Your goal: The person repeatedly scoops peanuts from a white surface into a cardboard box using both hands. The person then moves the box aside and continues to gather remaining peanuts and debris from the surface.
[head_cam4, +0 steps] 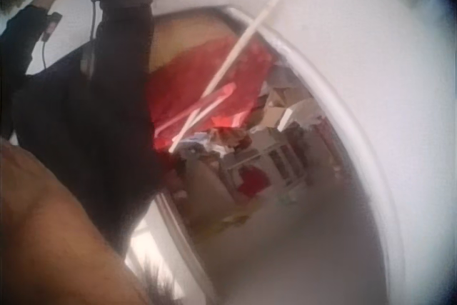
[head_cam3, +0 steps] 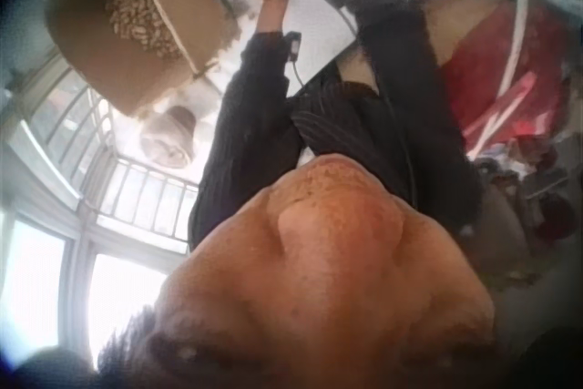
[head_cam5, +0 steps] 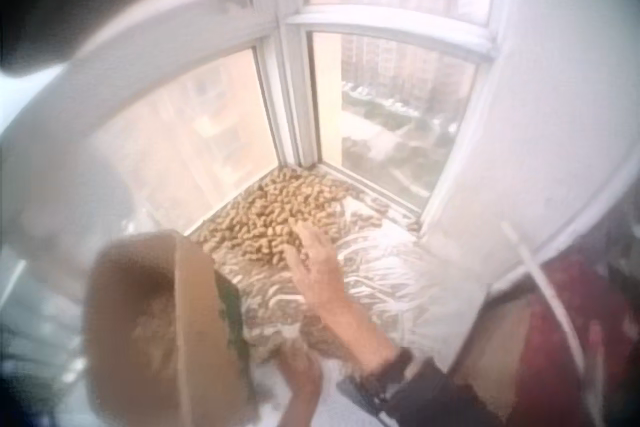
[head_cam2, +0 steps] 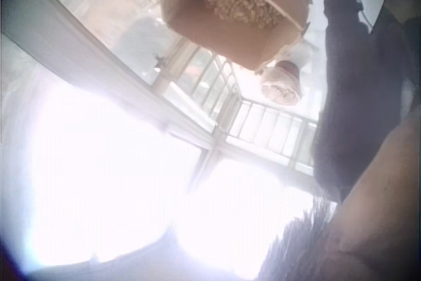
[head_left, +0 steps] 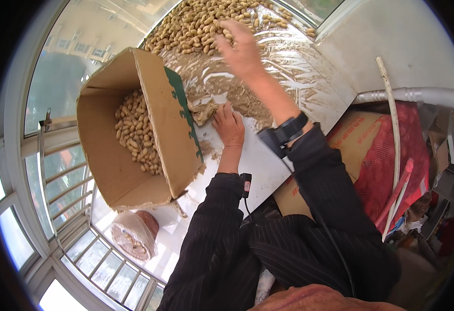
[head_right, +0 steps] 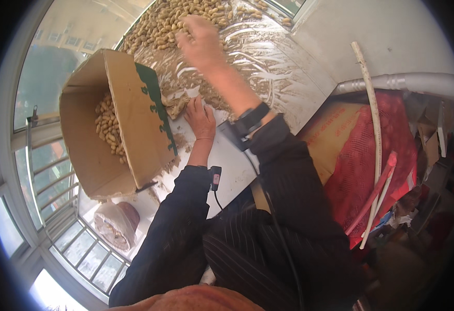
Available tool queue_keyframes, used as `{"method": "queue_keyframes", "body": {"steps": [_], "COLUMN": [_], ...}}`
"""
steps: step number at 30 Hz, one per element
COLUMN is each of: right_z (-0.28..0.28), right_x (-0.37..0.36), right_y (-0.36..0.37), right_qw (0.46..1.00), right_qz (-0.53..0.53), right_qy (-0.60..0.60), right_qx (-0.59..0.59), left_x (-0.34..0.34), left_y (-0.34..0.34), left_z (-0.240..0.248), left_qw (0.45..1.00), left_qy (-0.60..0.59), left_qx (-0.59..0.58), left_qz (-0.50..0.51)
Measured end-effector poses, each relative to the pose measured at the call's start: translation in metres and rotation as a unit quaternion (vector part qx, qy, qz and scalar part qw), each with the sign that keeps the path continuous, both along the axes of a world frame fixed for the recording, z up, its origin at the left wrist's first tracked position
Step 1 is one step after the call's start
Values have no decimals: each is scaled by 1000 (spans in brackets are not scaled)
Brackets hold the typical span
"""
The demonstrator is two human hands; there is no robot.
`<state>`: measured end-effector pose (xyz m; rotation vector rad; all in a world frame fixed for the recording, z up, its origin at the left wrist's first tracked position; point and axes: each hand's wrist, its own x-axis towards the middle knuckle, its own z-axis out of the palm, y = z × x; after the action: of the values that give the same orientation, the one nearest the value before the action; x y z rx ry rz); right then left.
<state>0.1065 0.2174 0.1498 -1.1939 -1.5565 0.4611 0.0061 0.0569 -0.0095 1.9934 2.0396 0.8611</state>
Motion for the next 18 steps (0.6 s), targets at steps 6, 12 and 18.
{"method": "queue_keyframes", "body": {"steps": [6, 12, 18], "right_z": [-130, -159, -159], "right_x": [167, 191, 170], "right_y": [59, 92, 106], "right_qw": [922, 842, 936], "right_qz": [-272, -383, -242], "right_qy": [-196, -307, -242], "right_qx": [-194, -222, -83], "left_x": [11, 12, 13], "left_y": [49, 52, 53], "left_z": [3, 9, 12], "left_qw": [996, 993, 994], "left_qy": [85, 101, 101], "left_qx": [-15, -58, -45], "left_qz": [9, 7, 3]}}
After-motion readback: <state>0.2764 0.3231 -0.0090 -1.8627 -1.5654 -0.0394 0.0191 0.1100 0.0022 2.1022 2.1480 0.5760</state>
